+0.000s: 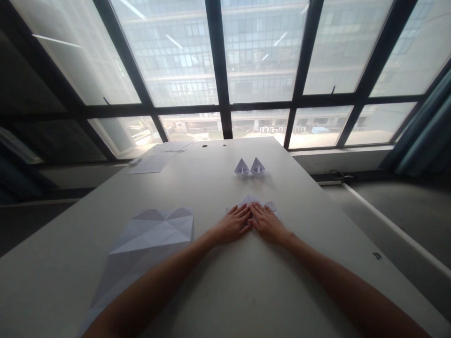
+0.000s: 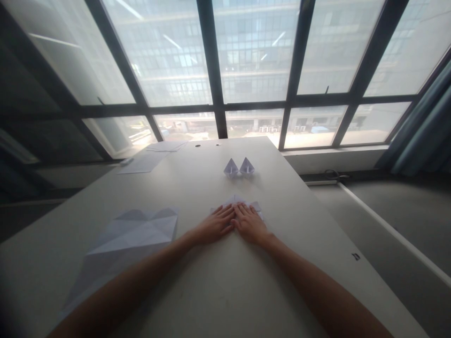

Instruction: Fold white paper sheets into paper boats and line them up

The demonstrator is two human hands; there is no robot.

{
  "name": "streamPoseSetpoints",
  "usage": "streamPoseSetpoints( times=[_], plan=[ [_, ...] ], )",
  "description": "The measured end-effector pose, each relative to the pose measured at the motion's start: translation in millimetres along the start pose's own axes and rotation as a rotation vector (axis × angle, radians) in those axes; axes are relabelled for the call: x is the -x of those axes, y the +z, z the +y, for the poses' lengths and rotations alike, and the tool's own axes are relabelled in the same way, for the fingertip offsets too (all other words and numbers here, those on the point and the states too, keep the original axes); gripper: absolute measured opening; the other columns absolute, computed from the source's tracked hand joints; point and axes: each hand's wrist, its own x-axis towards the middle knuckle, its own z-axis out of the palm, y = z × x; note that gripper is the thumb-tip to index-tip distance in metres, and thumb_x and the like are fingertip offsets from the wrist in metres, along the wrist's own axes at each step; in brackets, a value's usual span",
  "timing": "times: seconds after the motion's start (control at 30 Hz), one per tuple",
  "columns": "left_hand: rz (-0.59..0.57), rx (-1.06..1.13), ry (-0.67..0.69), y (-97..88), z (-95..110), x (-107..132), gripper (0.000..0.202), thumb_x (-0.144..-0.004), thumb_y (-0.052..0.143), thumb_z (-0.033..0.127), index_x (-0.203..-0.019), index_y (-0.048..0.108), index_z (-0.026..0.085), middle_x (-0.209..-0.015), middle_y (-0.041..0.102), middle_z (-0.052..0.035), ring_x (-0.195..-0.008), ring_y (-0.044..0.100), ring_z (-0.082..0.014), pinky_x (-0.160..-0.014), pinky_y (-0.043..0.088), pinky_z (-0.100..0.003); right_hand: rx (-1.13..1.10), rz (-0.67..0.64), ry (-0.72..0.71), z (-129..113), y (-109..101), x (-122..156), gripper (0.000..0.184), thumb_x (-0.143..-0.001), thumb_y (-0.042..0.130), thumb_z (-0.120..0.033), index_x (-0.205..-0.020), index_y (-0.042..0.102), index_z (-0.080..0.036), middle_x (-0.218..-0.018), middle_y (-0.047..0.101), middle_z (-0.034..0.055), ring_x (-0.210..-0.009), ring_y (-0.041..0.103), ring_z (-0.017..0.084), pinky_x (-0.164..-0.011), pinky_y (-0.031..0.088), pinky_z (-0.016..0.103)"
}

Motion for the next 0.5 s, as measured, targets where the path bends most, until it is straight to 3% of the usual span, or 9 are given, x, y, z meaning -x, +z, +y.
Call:
streamPoseSetpoints(
  times=[0.17, 0.5],
  plan=[
    [0.008, -0.032, -0.044, 0.9, -0.9, 1.3, 0.065, -0.098, 0.034, 0.055, -0.153, 0.014, 0.029, -0.158, 0.020, -0.0029, -0.147, 0.007, -0.0283, -0.116, 0.014, -0.049, 0.040, -0.011, 0.086, 3.9, 1.8, -0.7, 0.068, -0.098, 0.024, -0.053, -0.150, 0.027, -0.007, -0.156, 0.023, 0.0143, -0.146, 0.015, 0.024, -0.117, 0.011, 0.045],
    [0.003, -0.022, -0.053, -1.3, -0.9, 2.1, 0.068, -0.097, 0.032, 0.058, -0.151, 0.024, 0.018, -0.157, 0.022, -0.0117, -0.146, 0.015, -0.0253, -0.117, 0.015, -0.043, 0.071, -0.005, 0.205, 14.7, 3.3, -2.5, 0.069, -0.098, 0.024, -0.053, -0.148, 0.031, -0.007, -0.156, 0.020, 0.0166, -0.145, 0.015, 0.026, -0.116, 0.011, 0.047]
  ],
)
